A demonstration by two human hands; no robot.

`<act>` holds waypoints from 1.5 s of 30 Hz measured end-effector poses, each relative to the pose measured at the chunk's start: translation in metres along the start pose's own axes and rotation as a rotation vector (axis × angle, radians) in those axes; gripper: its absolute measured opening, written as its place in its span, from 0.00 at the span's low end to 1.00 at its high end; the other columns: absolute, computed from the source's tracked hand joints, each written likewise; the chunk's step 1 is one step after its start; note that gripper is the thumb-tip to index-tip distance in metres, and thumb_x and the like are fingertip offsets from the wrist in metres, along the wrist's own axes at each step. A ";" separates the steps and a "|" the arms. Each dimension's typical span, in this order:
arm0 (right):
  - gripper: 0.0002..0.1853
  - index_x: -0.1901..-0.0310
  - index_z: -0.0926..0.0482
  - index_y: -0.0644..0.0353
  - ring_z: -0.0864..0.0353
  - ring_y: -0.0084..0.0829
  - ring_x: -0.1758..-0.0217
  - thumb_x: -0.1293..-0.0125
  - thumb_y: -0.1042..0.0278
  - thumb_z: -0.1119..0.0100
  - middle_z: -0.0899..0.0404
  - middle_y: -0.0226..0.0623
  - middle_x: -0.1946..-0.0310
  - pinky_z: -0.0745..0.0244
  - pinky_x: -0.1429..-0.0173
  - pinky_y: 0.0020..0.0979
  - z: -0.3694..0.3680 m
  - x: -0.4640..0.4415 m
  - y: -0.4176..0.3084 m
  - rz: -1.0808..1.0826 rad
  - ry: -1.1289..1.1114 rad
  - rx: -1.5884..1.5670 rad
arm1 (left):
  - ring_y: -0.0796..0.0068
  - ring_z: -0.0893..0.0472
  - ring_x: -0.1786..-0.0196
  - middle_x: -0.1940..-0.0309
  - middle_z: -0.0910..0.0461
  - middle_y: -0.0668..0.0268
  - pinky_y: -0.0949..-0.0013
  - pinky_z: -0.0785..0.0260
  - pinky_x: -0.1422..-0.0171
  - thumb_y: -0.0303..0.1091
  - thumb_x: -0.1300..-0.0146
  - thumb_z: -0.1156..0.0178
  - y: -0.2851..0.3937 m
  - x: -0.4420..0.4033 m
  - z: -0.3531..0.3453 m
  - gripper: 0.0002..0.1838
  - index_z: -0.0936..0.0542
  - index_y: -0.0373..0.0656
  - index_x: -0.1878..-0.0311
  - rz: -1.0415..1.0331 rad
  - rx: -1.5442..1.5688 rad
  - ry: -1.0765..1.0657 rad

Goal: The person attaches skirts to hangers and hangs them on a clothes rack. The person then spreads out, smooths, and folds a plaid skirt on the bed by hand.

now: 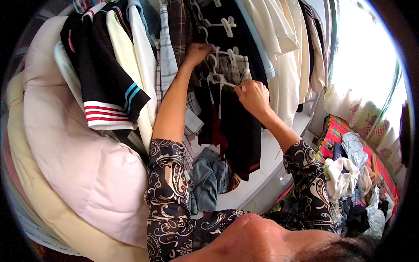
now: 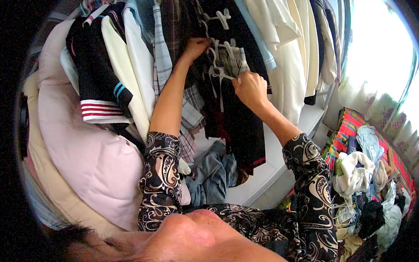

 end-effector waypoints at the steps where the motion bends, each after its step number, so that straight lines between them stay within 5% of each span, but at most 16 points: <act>1: 0.15 0.67 0.12 0.62 0.16 0.52 0.64 0.38 0.56 0.34 0.16 0.53 0.68 0.22 0.57 0.47 0.002 0.004 -0.003 -0.002 0.003 0.002 | 0.67 0.15 0.57 0.58 0.12 0.61 0.60 0.25 0.48 0.48 0.35 0.33 -0.003 -0.006 -0.008 0.19 0.12 0.41 0.52 -0.068 -0.047 -0.098; 9: 0.14 0.67 0.12 0.62 0.16 0.55 0.65 0.39 0.58 0.35 0.17 0.56 0.70 0.21 0.59 0.48 0.006 -0.004 -0.025 0.051 0.005 0.013 | 0.67 0.16 0.56 0.58 0.12 0.60 0.58 0.26 0.46 0.48 0.35 0.34 -0.005 -0.006 -0.009 0.18 0.11 0.44 0.52 0.042 -0.062 -0.085; 18: 0.18 0.70 0.15 0.69 0.15 0.57 0.65 0.40 0.57 0.33 0.17 0.59 0.69 0.19 0.58 0.50 -0.005 -0.030 -0.010 -0.056 -0.019 -0.039 | 0.65 0.18 0.59 0.64 0.14 0.56 0.56 0.29 0.49 0.51 0.23 0.53 0.010 -0.007 -0.010 0.24 0.12 0.46 0.52 -0.111 -0.070 -0.087; 21: 0.18 0.69 0.15 0.69 0.15 0.57 0.62 0.40 0.57 0.32 0.17 0.60 0.67 0.19 0.56 0.50 -0.014 -0.032 -0.008 -0.085 -0.033 -0.031 | 0.62 0.17 0.51 0.56 0.13 0.54 0.62 0.29 0.43 0.48 0.25 0.51 -0.003 -0.010 -0.009 0.22 0.11 0.45 0.56 0.037 -0.057 -0.091; 30: 0.19 0.66 0.15 0.69 0.15 0.59 0.58 0.41 0.56 0.30 0.17 0.61 0.65 0.19 0.51 0.51 -0.033 -0.044 0.020 -0.192 -0.033 -0.087 | 0.58 0.17 0.51 0.55 0.13 0.54 0.57 0.30 0.42 0.51 0.23 0.55 0.015 0.003 -0.005 0.27 0.12 0.40 0.54 -0.031 -0.118 -0.064; 33: 0.19 0.65 0.16 0.69 0.16 0.59 0.56 0.41 0.56 0.31 0.17 0.62 0.62 0.20 0.50 0.52 -0.037 -0.044 0.029 -0.214 -0.048 -0.116 | 0.55 0.19 0.47 0.49 0.16 0.53 0.51 0.32 0.39 0.52 0.20 0.60 0.017 0.007 0.002 0.27 0.14 0.47 0.46 0.012 -0.102 -0.016; 38: 0.19 0.64 0.16 0.70 0.17 0.60 0.54 0.43 0.57 0.30 0.17 0.62 0.60 0.21 0.48 0.52 -0.039 -0.047 0.035 -0.247 -0.084 -0.114 | 0.59 0.19 0.43 0.45 0.17 0.53 0.55 0.30 0.39 0.46 0.21 0.54 -0.001 -0.001 0.005 0.21 0.15 0.45 0.44 0.055 -0.090 -0.010; 43: 0.20 0.72 0.16 0.72 0.15 0.56 0.61 0.44 0.58 0.27 0.17 0.59 0.71 0.22 0.55 0.47 -0.032 -0.051 0.028 -0.226 -0.035 -0.152 | 0.60 0.17 0.44 0.48 0.14 0.56 0.59 0.28 0.39 0.35 0.25 0.45 -0.009 -0.001 0.004 0.14 0.15 0.42 0.45 -0.087 -0.101 0.100; 45: 0.19 0.69 0.16 0.71 0.16 0.58 0.58 0.44 0.57 0.28 0.16 0.59 0.67 0.21 0.51 0.48 -0.034 -0.048 0.031 -0.239 -0.056 -0.168 | 0.62 0.17 0.45 0.49 0.14 0.56 0.60 0.27 0.40 0.33 0.27 0.43 -0.013 0.001 0.000 0.14 0.15 0.42 0.45 -0.145 -0.043 0.100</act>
Point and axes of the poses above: each hand's wrist, its own x-axis away from the middle knuckle, its own z-axis out of the back of the hand, y = z × x, the point moved 10 cm from there along -x, towards the middle knuckle
